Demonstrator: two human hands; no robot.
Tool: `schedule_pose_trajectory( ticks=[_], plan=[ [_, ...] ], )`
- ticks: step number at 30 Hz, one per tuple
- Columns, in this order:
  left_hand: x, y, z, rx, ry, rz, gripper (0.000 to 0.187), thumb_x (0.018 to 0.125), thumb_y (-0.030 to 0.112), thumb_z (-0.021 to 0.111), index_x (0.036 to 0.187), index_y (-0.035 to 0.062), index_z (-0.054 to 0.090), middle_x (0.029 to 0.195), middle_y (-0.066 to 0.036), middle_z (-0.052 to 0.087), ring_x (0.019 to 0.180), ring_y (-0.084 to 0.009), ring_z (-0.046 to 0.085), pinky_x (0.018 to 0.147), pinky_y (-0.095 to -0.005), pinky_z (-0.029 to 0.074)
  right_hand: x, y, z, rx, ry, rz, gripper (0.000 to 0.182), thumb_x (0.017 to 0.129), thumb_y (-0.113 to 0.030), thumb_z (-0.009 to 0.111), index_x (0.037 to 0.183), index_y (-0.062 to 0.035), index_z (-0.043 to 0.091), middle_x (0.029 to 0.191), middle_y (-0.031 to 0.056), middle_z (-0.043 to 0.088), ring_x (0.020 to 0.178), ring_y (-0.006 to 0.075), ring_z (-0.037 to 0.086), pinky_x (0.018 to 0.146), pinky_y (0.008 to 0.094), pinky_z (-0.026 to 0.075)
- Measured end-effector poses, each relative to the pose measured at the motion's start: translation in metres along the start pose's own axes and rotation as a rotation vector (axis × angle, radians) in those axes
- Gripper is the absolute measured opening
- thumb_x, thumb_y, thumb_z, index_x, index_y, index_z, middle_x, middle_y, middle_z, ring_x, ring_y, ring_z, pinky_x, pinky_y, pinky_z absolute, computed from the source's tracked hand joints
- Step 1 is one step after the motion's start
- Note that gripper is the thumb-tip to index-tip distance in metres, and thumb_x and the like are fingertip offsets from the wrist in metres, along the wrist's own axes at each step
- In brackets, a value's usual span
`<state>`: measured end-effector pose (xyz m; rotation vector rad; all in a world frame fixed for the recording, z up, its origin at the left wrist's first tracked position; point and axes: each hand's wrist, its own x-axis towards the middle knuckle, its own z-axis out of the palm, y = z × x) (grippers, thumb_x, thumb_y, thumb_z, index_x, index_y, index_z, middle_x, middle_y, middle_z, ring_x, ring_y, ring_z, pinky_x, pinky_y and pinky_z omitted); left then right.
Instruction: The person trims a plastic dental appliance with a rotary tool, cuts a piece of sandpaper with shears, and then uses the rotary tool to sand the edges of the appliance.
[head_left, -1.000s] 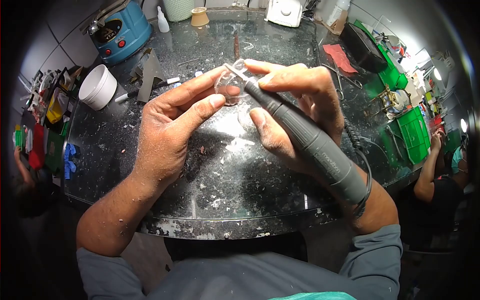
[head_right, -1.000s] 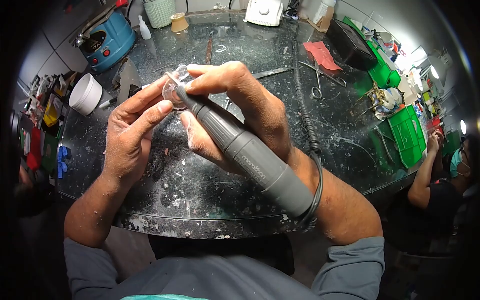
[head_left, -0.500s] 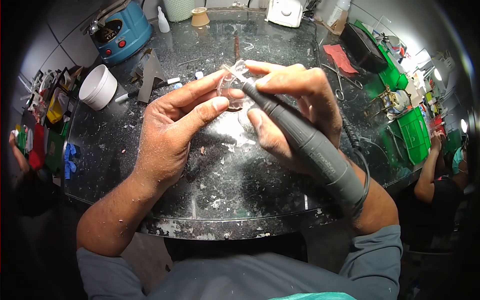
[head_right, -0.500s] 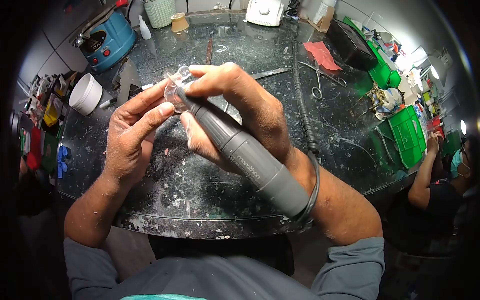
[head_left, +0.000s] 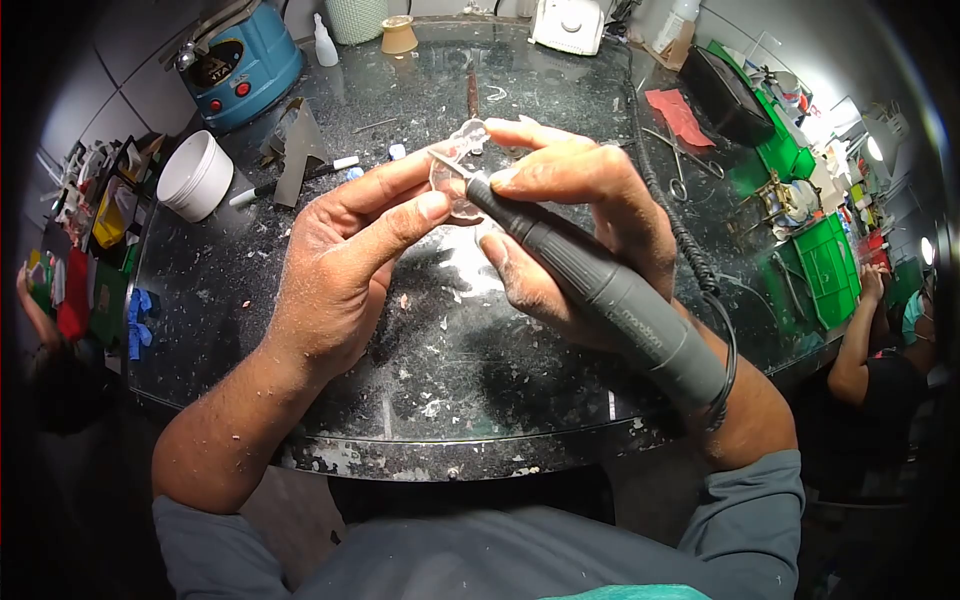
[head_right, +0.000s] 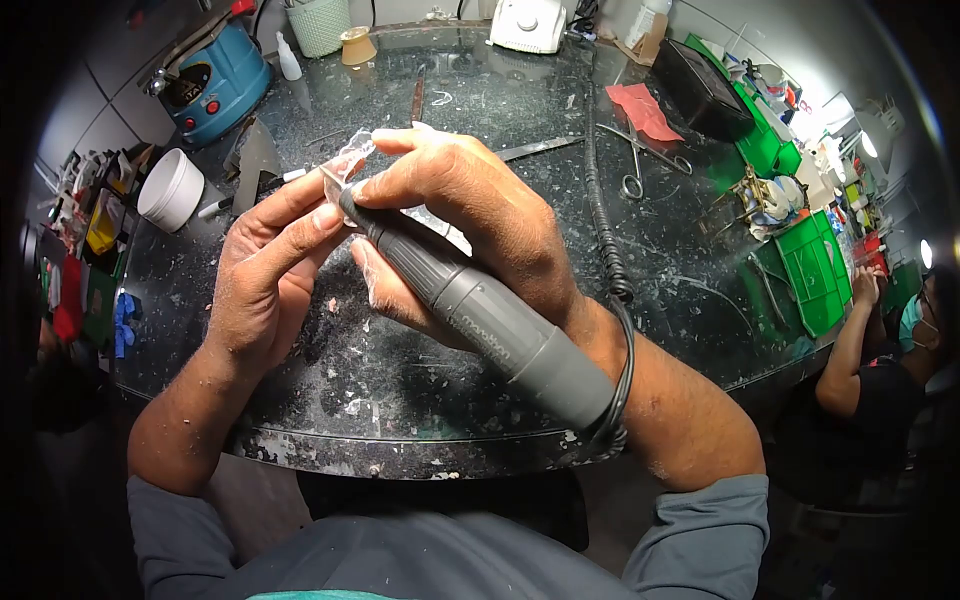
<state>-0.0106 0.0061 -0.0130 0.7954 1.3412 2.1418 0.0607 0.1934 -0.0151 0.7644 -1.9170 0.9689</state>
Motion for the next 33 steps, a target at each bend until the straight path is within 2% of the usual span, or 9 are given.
schedule_pose_trajectory(
  ticks=[1,2,6,15,17,20,21,23,33],
  plan=[
    [-0.0003,0.002,-0.0007,0.011,-0.022,-0.022,0.041,0.093,0.009,0.061,0.131,-0.0058,0.054,0.121,-0.016,0.063,0.115,-0.0199,0.059,0.106,-0.0367,0.04,0.0001,0.0006,0.0003,0.007,0.0,-0.022,0.039,0.074,0.006,0.072,0.109,0.0008,0.053,0.103,0.0114,0.06,0.11,0.0325,0.061,0.099,0.049,0.047],
    [-0.0006,0.0031,-0.0012,0.023,-0.045,-0.044,0.043,0.092,0.01,0.061,0.131,-0.0064,0.053,0.128,-0.017,0.06,0.121,-0.0215,0.056,0.111,-0.04,0.036,-0.0007,-0.0018,0.0017,0.032,0.043,0.043,0.039,0.074,0.006,0.071,0.109,0.0007,0.054,0.103,0.0112,0.06,0.11,0.0327,0.061,0.101,0.0498,0.045],
    [-0.0009,-0.0005,-0.0018,0.01,-0.019,-0.042,0.043,0.092,0.01,0.061,0.131,-0.0065,0.053,0.127,-0.017,0.06,0.12,-0.0213,0.056,0.111,-0.0399,0.037,0.0021,-0.0038,-0.0029,-0.015,-0.056,-0.015,0.04,0.074,0.006,0.07,0.109,0.0001,0.053,0.103,0.012,0.06,0.112,0.0336,0.061,0.104,0.0517,0.041],
    [-0.0001,0.0017,-0.0009,0.014,-0.058,-0.046,0.042,0.092,0.01,0.061,0.131,-0.0056,0.053,0.127,-0.016,0.06,0.119,-0.0209,0.056,0.11,-0.0399,0.038,0.0003,-0.0059,-0.0035,0.032,-0.036,0.045,0.039,0.075,0.006,0.067,0.11,0.0003,0.05,0.104,0.0137,0.059,0.115,0.0359,0.059,0.106,0.0531,0.037],
    [-0.0002,0.0007,0.0017,0.005,-0.033,-0.001,0.037,0.093,0.007,0.06,0.128,-0.0056,0.056,0.112,-0.017,0.067,0.104,-0.0218,0.064,0.1,-0.0367,0.047,-0.0005,-0.0067,-0.0016,0.046,-0.031,0.068,0.039,0.075,0.006,0.067,0.11,0.0002,0.05,0.103,0.0135,0.059,0.116,0.0358,0.059,0.106,0.0534,0.037],
    [-0.0004,0.0001,0.0019,-0.016,-0.028,0.009,0.037,0.093,0.007,0.06,0.127,-0.0067,0.055,0.112,-0.018,0.067,0.104,-0.023,0.065,0.099,-0.037,0.048,-0.0008,-0.0042,-0.0003,0.073,-0.017,0.078,0.039,0.076,0.006,0.066,0.11,0.0003,0.049,0.103,0.0134,0.058,0.115,0.0354,0.059,0.107,0.0542,0.037],
    [-0.0005,0.0008,0.0008,-0.016,-0.028,0.009,0.037,0.093,0.007,0.06,0.127,-0.0067,0.055,0.112,-0.018,0.067,0.104,-0.023,0.065,0.099,-0.037,0.048,-0.0007,-0.0034,-0.0003,0.086,-0.009,0.064,0.039,0.076,0.006,0.066,0.11,0.0005,0.049,0.103,0.0134,0.058,0.115,0.0351,0.059,0.107,0.0546,0.037],
    [-0.0004,0.0029,-0.0023,-0.012,-0.069,-0.06,0.042,0.092,0.01,0.063,0.13,-0.0044,0.055,0.124,-0.015,0.062,0.117,-0.0206,0.058,0.108,-0.0399,0.041,-0.0005,-0.0047,-0.0012,0.068,-0.027,0.055,0.039,0.076,0.007,0.066,0.11,0.0003,0.049,0.103,0.0134,0.058,0.114,0.0342,0.06,0.106,0.055,0.037],
    [-0.0017,0.0019,-0.0004,-0.031,-0.037,-0.07,0.042,0.092,0.01,0.062,0.13,-0.0051,0.054,0.127,-0.015,0.06,0.118,-0.0206,0.058,0.108,-0.04,0.04,-0.0004,-0.0018,0.0024,0.046,0.011,0.008,0.043,0.073,0.008,0.068,0.111,0.0005,0.049,0.102,0.0107,0.056,0.106,0.0305,0.062,0.104,0.056,0.042]
  ],
)
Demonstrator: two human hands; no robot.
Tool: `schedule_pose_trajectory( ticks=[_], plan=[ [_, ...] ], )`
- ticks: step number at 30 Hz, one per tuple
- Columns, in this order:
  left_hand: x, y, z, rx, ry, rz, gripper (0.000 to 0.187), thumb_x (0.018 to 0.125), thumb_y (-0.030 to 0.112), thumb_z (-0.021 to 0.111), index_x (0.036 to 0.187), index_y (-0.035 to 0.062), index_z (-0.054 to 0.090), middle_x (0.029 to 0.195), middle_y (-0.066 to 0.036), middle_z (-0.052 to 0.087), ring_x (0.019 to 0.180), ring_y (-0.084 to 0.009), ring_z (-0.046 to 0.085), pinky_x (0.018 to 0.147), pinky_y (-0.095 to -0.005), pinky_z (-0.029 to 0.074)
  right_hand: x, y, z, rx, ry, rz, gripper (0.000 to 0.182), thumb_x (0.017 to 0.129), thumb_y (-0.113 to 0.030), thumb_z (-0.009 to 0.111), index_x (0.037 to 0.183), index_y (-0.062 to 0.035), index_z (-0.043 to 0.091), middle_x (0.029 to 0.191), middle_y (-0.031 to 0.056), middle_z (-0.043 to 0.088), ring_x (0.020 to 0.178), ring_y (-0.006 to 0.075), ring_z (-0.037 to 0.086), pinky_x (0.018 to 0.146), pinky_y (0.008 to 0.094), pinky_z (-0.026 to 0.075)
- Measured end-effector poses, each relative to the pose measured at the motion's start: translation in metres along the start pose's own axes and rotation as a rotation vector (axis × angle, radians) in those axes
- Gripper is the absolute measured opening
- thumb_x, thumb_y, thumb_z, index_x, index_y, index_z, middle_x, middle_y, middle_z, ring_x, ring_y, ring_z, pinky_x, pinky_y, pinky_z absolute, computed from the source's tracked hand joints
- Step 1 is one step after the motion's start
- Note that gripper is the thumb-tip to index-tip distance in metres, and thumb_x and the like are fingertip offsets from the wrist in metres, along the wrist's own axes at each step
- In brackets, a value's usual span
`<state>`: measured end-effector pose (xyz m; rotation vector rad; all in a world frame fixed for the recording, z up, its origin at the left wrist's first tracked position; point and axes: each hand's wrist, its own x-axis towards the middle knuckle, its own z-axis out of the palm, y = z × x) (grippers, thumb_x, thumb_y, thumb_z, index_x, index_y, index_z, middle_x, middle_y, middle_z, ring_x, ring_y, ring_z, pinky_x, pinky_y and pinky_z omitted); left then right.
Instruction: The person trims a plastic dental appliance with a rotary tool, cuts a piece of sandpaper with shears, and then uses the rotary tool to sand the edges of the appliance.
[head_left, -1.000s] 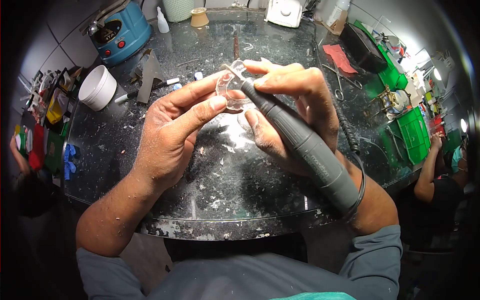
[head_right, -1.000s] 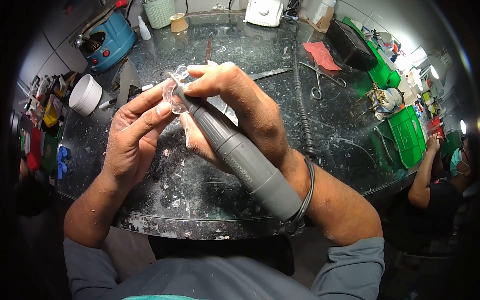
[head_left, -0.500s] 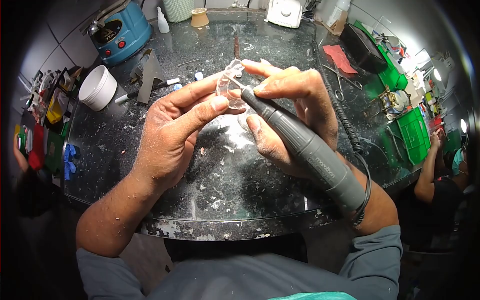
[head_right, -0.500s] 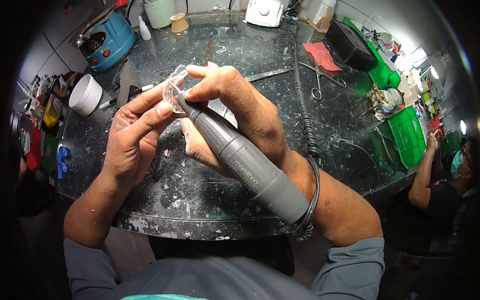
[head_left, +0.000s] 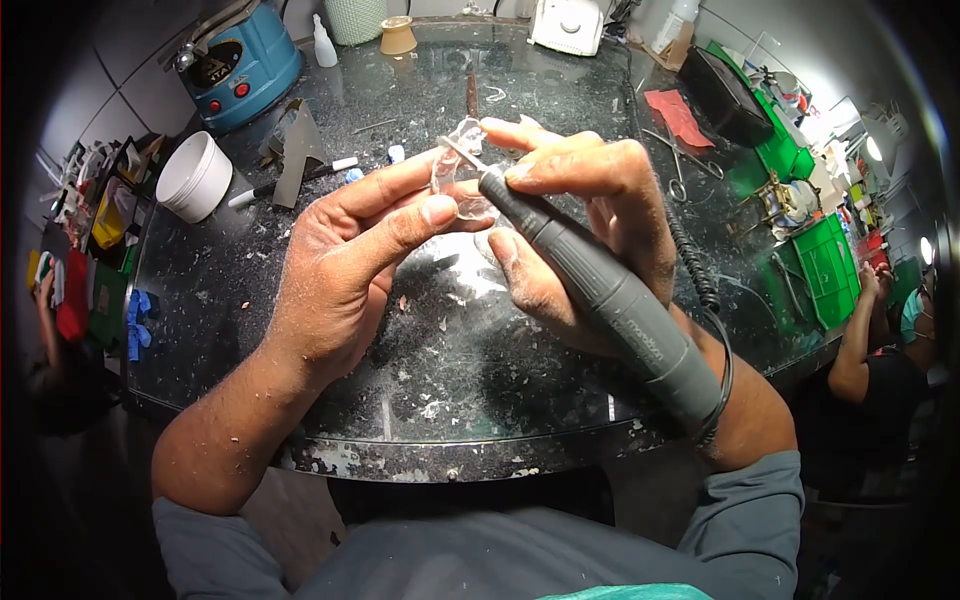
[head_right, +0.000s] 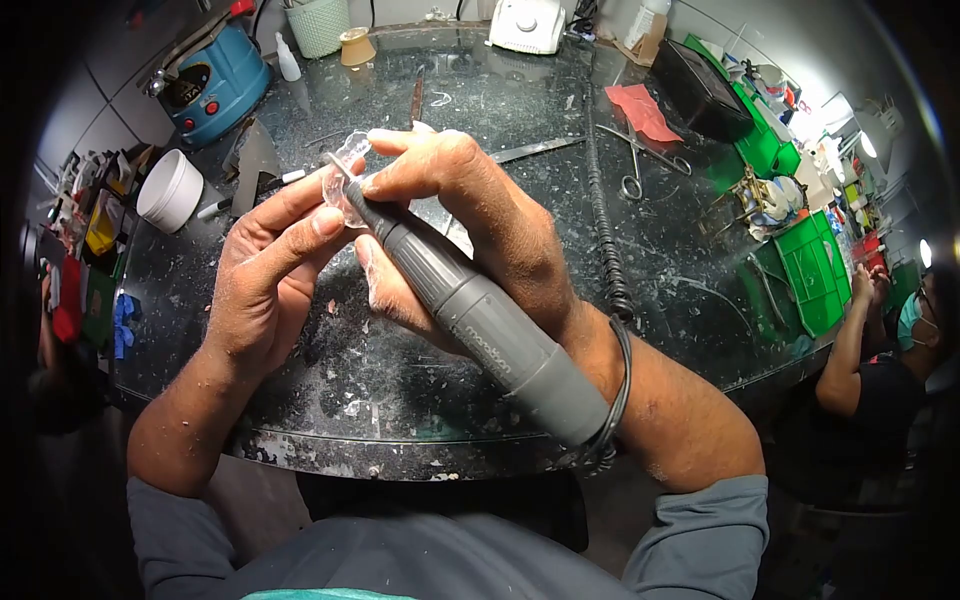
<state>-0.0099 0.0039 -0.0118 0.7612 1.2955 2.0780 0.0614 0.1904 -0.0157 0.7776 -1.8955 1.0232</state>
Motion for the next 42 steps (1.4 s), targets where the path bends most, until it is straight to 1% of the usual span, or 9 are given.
schedule_pose_trajectory(
  ticks=[2,12,20,22,28,30,34,39,42],
  plan=[
    [0.001,-0.001,0.003,-0.007,0.024,0.052,0.037,0.093,0.006,0.06,0.126,-0.0077,0.055,0.113,-0.02,0.066,0.105,-0.0245,0.066,0.099,-0.0366,0.049,0.001,-0.001,-0.002,0.006,-0.021,-0.011,0.044,0.073,0.009,0.068,0.111,0.0001,0.049,0.102,0.0109,0.057,0.106,0.0313,0.062,0.104,0.0557,0.042],
    [0.0,-0.004,-0.001,0.005,0.047,0.052,0.038,0.092,0.006,0.061,0.127,-0.0068,0.055,0.112,-0.019,0.067,0.103,-0.0248,0.066,0.097,-0.0365,0.049,0.002,-0.003,-0.005,-0.041,-0.078,-0.007,0.045,0.073,0.008,0.069,0.112,-0.0008,0.049,0.105,0.013,0.059,0.114,0.037,0.06,0.104,0.0536,0.039],
    [-0.005,0.0,0.006,0.233,0.09,0.182,0.029,0.091,0.002,0.063,0.118,-0.0054,0.06,0.107,-0.015,0.069,0.101,-0.0176,0.066,0.093,-0.0301,0.052,0.0,-0.004,-0.003,0.023,-0.023,0.022,0.042,0.076,0.006,0.068,0.113,0.0007,0.047,0.105,0.0156,0.058,0.111,0.0342,0.061,0.104,0.0522,0.041],
    [-0.006,0.0,0.004,0.25,0.096,0.172,0.027,0.091,0.001,0.063,0.117,-0.0053,0.061,0.106,-0.014,0.069,0.1,-0.017,0.066,0.093,-0.0296,0.052,0.001,-0.009,-0.002,0.045,-0.117,0.016,0.043,0.076,0.006,0.068,0.114,0.001,0.046,0.105,0.0162,0.058,0.111,0.0335,0.062,0.104,0.0514,0.042],
    [-0.007,-0.001,0.005,0.294,0.111,0.158,0.022,0.092,0.001,0.061,0.114,-0.0041,0.061,0.106,-0.013,0.069,0.1,-0.0151,0.066,0.091,-0.0277,0.052,-0.002,-0.005,0.005,0.063,-0.025,0.023,0.041,0.076,0.005,0.069,0.111,0.0017,0.05,0.103,0.0166,0.058,0.109,0.0315,0.063,0.103,0.0527,0.043],
    [-0.007,-0.001,0.004,0.255,0.096,0.192,0.022,0.092,0.0,0.062,0.113,-0.0036,0.061,0.107,-0.013,0.069,0.099,-0.0146,0.066,0.09,-0.0271,0.053,0.003,-0.013,0.0,0.056,-0.191,0.033,0.041,0.077,0.008,0.067,0.112,0.0015,0.048,0.105,0.0171,0.058,0.107,0.0299,0.063,0.101,0.0531,0.046],
    [-0.006,-0.001,0.007,0.28,0.129,0.189,0.02,0.091,0.0,0.062,0.111,-0.0022,0.062,0.107,-0.013,0.069,0.1,-0.0146,0.066,0.09,-0.0272,0.053,-0.003,-0.007,0.01,0.063,-0.021,0.021,0.038,0.078,0.007,0.066,0.11,0.0025,0.048,0.102,0.0144,0.056,0.096,0.0232,0.063,0.1,0.0542,0.048],
    [-0.006,-0.001,0.007,0.288,0.124,0.209,0.017,0.092,0.0,0.062,0.109,-0.0012,0.063,0.106,-0.012,0.069,0.1,-0.0144,0.066,0.091,-0.0271,0.053,-0.002,-0.007,0.007,0.079,-0.065,0.002,0.04,0.078,0.007,0.066,0.112,0.0029,0.045,0.103,0.016,0.054,0.109,0.0347,0.061,0.1,0.0499,0.049],
    [-0.006,-0.002,0.009,0.309,0.134,0.223,0.016,0.092,0.0,0.063,0.108,-0.0002,0.063,0.105,-0.01,0.069,0.101,-0.014,0.066,0.09,-0.0271,0.052,-0.002,-0.008,0.006,0.07,-0.083,0.004,0.041,0.079,0.007,0.066,0.113,0.003,0.045,0.105,0.0165,0.054,0.11,0.0345,0.061,0.099,0.0483,0.049]
  ],
)
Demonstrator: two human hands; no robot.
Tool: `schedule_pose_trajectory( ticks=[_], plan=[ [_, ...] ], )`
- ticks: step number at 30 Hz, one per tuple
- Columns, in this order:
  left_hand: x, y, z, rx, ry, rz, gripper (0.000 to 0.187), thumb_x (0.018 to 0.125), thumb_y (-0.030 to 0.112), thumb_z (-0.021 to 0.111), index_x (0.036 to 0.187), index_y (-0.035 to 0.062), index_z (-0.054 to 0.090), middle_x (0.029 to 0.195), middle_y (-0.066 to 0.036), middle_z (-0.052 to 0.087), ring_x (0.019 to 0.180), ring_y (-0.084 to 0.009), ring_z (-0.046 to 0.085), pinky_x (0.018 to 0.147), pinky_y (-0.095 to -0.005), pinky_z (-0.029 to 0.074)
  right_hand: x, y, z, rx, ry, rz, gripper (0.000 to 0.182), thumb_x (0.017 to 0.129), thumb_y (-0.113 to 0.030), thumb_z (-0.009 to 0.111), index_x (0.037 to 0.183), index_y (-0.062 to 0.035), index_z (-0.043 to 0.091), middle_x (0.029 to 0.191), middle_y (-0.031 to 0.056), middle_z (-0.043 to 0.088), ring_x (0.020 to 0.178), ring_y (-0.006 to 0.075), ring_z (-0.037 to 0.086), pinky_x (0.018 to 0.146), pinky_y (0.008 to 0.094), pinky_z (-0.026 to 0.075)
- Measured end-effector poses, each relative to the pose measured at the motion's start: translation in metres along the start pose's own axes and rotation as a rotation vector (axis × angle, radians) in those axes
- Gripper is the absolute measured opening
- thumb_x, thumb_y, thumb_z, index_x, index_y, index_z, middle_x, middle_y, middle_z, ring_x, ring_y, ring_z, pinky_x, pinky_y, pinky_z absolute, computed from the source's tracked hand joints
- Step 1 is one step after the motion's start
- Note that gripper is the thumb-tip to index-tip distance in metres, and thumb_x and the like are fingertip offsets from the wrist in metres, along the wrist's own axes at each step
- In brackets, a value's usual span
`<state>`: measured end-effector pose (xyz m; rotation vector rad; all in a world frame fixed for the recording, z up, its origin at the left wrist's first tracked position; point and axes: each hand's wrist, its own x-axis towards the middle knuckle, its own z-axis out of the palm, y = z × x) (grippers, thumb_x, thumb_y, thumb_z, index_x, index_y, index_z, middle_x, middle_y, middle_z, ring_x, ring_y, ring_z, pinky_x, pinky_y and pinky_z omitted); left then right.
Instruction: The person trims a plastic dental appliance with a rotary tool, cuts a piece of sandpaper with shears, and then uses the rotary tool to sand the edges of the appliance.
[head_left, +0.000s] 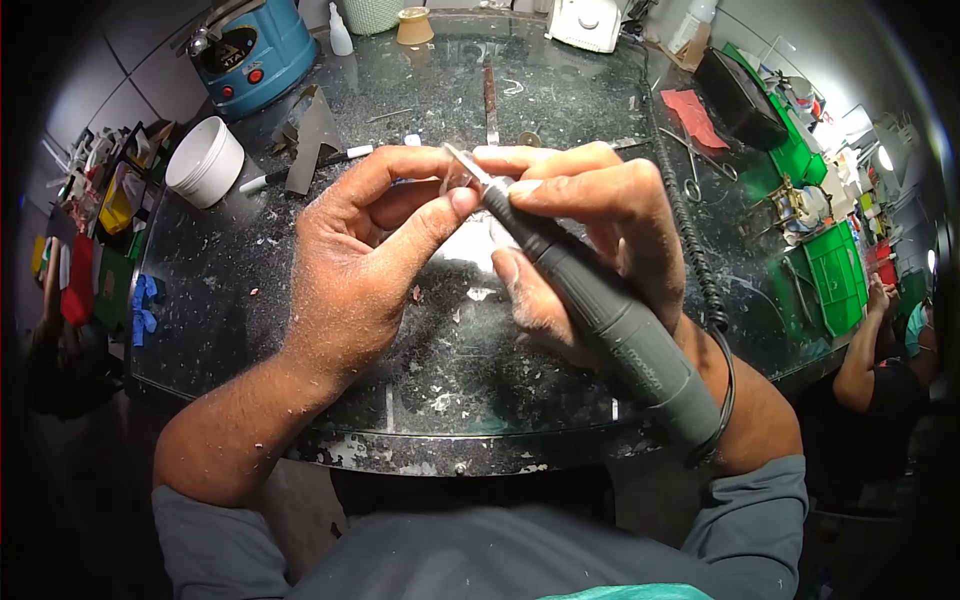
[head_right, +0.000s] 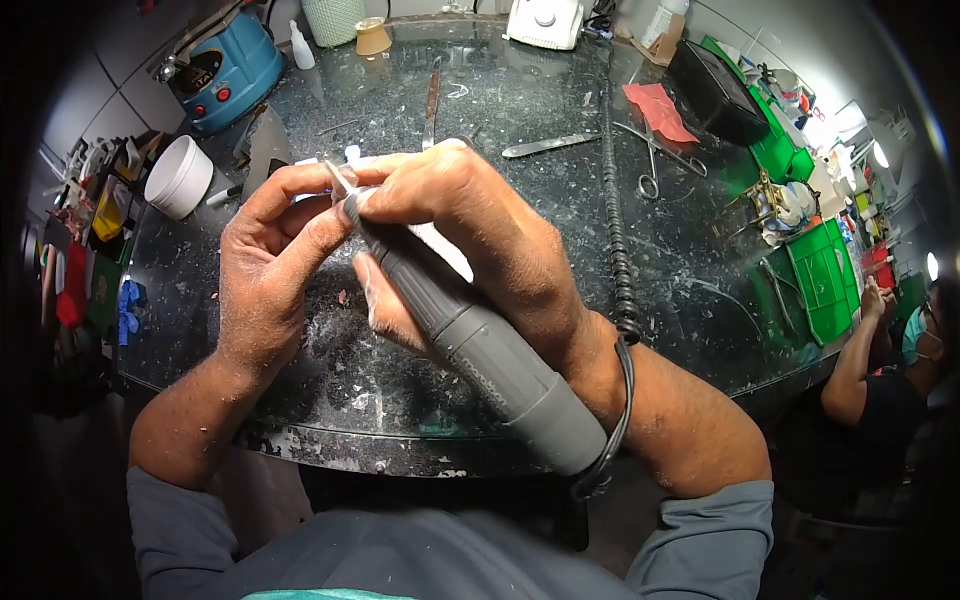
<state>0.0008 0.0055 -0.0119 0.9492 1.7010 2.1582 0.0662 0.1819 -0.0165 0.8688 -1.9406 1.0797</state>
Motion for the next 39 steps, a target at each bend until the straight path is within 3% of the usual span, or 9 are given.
schedule_pose_trajectory(
  ticks=[6,8,19,22,32,33,36,39],
  plan=[
    [0.0,-0.001,-0.002,0.057,0.011,0.026,0.013,0.091,0.002,0.065,0.104,0.0019,0.064,0.102,-0.007,0.069,0.099,-0.0127,0.066,0.09,-0.0265,0.051,-0.001,-0.001,0.002,-0.025,0.016,0.013,0.041,0.078,0.008,0.066,0.113,0.0023,0.045,0.107,0.019,0.055,0.111,0.0354,0.061,0.097,0.0439,0.05],
    [0.001,-0.002,-0.002,0.074,0.01,0.033,0.012,0.091,0.002,0.065,0.102,0.0023,0.064,0.101,-0.007,0.069,0.098,-0.0124,0.065,0.09,-0.0261,0.051,0.001,-0.003,0.008,0.109,0.119,0.054,0.042,0.07,0.006,0.076,0.107,-0.0006,0.057,0.103,0.0158,0.062,0.103,0.0273,0.065,0.085,0.0344,0.054],
    [0.001,-0.005,-0.002,0.093,0.039,0.059,0.008,0.091,0.004,0.067,0.097,0.0026,0.062,0.098,-0.005,0.067,0.098,-0.0098,0.063,0.087,-0.024,0.049,-0.002,-0.004,0.01,0.131,0.145,0.064,0.04,0.071,0.006,0.073,0.107,-0.0007,0.057,0.106,0.0164,0.063,0.099,0.0246,0.065,0.085,0.0333,0.052],
    [-0.001,-0.003,-0.001,0.079,0.026,0.058,0.008,0.091,0.004,0.067,0.096,0.0024,0.061,0.097,-0.005,0.067,0.099,-0.0105,0.063,0.088,-0.0248,0.049,-0.003,-0.006,0.001,0.047,0.005,0.105,0.039,0.081,0.006,0.066,0.112,0.0018,0.044,0.104,0.0166,0.054,0.111,0.0343,0.062,0.093,0.0419,0.052],
    [0.002,-0.007,-0.002,0.008,0.023,0.073,0.009,0.091,0.001,0.065,0.097,0.0024,0.06,0.112,-0.016,0.068,0.105,-0.0159,0.064,0.091,-0.028,0.051,0.001,-0.006,-0.001,0.066,-0.089,-0.001,0.039,0.079,0.006,0.067,0.111,0.0017,0.045,0.104,0.0178,0.055,0.112,0.0338,0.061,0.095,0.0459,0.05],
    [0.002,-0.009,-0.003,-0.003,0.018,0.084,0.008,0.091,0.0,0.065,0.097,0.0022,0.06,0.112,-0.017,0.068,0.106,-0.0165,0.063,0.092,-0.0284,0.05,0.0,-0.005,0.004,0.122,-0.007,0.002,0.039,0.079,0.007,0.066,0.111,0.0019,0.045,0.106,0.0181,0.056,0.107,0.03,0.063,0.095,0.0439,0.05],
    [0.001,-0.009,0.0,-0.017,0.022,0.113,0.008,0.091,-0.001,0.064,0.097,0.0018,0.06,0.112,-0.017,0.068,0.108,-0.0175,0.063,0.094,-0.0293,0.05,-0.003,-0.009,-0.002,-0.007,-0.025,0.093,0.039,0.079,0.007,0.066,0.111,0.0023,0.045,0.107,0.019,0.056,0.106,0.0283,0.063,0.094,0.0414,0.05],
    [0.001,-0.009,0.002,-0.013,0.028,0.134,0.008,0.09,-0.001,0.064,0.097,0.0016,0.06,0.113,-0.018,0.067,0.11,-0.0186,0.062,0.095,-0.0304,0.05,-0.003,-0.005,-0.001,0.032,-0.024,0.049,0.039,0.079,0.006,0.067,0.111,0.002,0.045,0.107,0.0198,0.056,0.111,0.0298,0.061,0.092,0.0396,0.051]
  ],
)
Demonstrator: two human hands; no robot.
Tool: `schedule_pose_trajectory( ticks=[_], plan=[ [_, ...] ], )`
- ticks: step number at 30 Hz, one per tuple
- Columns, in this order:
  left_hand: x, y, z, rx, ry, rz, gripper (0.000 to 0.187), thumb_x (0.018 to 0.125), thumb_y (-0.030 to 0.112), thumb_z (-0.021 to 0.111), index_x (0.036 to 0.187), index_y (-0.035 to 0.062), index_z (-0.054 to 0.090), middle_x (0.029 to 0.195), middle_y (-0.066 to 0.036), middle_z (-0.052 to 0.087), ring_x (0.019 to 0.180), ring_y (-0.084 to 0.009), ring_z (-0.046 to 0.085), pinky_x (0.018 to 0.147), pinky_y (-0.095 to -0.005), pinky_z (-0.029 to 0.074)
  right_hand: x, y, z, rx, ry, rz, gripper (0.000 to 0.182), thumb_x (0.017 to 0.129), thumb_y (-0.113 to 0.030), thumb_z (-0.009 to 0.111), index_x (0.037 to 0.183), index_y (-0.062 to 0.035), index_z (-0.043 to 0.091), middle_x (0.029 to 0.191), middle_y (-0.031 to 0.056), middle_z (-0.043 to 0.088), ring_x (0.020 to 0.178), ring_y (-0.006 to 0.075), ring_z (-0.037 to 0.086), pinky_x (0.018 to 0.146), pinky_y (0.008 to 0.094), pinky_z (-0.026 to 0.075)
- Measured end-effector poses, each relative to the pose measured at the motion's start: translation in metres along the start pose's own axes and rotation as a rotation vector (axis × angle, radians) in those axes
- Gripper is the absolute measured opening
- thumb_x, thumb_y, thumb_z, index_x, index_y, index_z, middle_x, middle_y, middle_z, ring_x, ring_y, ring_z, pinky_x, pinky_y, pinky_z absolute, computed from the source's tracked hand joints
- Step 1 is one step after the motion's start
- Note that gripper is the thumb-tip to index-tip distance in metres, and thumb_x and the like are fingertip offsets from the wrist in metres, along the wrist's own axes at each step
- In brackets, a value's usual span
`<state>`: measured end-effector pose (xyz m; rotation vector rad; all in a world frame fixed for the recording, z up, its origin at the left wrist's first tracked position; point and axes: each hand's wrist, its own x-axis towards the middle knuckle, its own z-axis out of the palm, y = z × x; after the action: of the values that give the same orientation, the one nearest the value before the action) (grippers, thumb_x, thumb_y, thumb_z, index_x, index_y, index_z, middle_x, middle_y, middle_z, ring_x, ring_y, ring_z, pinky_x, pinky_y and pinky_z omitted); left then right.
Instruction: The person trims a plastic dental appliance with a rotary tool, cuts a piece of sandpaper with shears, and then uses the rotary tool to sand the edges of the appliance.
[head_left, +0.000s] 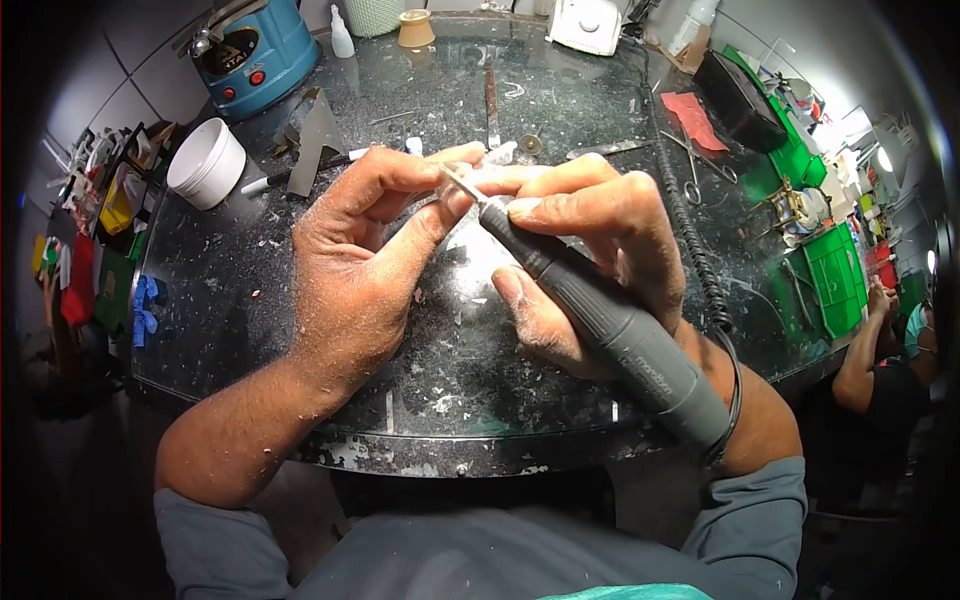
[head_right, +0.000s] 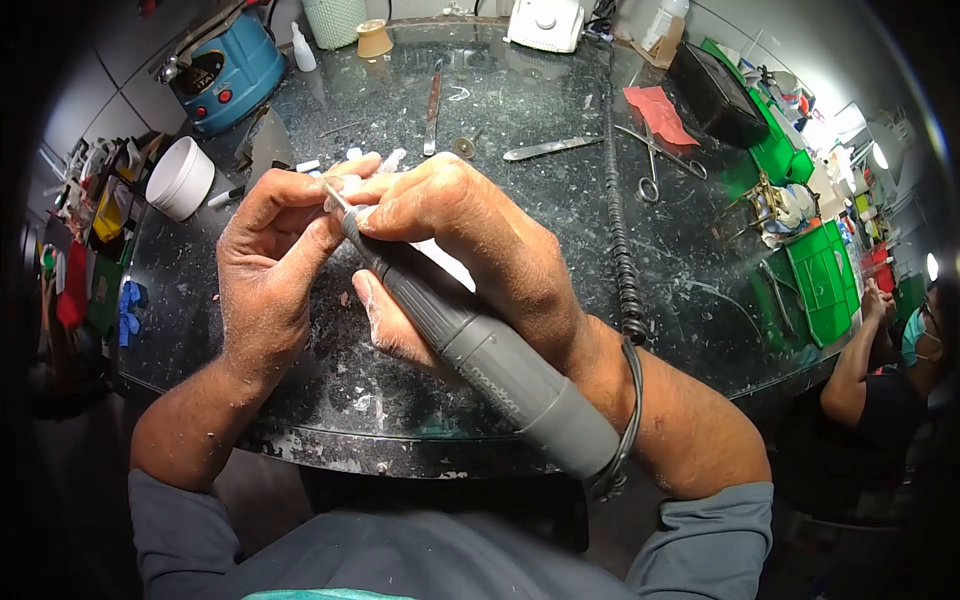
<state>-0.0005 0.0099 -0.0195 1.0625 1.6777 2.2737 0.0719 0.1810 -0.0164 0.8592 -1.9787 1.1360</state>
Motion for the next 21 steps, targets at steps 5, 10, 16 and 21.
schedule_pose_trajectory(
  ticks=[5,10,16,21],
  plan=[
    [0.001,0.0,-0.005,0.013,-0.016,-0.002,0.01,0.09,-0.001,0.064,0.099,0.0018,0.061,0.114,-0.018,0.067,0.112,-0.0197,0.062,0.096,-0.0317,0.049,0.004,-0.002,0.0,0.093,-0.02,-0.043,0.04,0.08,0.006,0.068,0.112,0.0016,0.044,0.104,0.019,0.055,0.111,0.0322,0.061,0.094,0.0419,0.051],
    [0.001,0.001,-0.005,0.054,-0.03,-0.004,0.009,0.09,-0.001,0.064,0.098,0.0017,0.061,0.114,-0.018,0.067,0.111,-0.02,0.062,0.096,-0.0314,0.05,0.0,0.002,0.002,0.067,0.005,-0.02,0.04,0.08,0.003,0.069,0.112,0.002,0.045,0.102,0.018,0.054,0.109,0.037,0.062,0.097,0.049,0.049],
    [0.001,0.002,-0.005,0.02,-0.01,-0.039,0.009,0.089,-0.001,0.065,0.097,0.0021,0.062,0.11,-0.016,0.068,0.108,-0.019,0.063,0.094,-0.0309,0.05,0.002,-0.002,0.001,0.095,-0.032,-0.019,0.038,0.079,0.004,0.069,0.111,0.0017,0.046,0.102,0.018,0.057,0.113,0.0367,0.06,0.099,0.0511,0.049],
    [-0.001,0.004,-0.006,0.076,-0.029,-0.048,0.008,0.088,-0.001,0.067,0.095,0.0018,0.062,0.105,-0.015,0.07,0.103,-0.0172,0.065,0.091,-0.0296,0.052,0.002,0.002,0.011,0.111,0.156,-0.048,0.04,0.07,0.007,0.075,0.105,0.0012,0.057,0.104,0.0169,0.063,0.1,0.0266,0.066,0.086,0.034,0.054]
  ],
)
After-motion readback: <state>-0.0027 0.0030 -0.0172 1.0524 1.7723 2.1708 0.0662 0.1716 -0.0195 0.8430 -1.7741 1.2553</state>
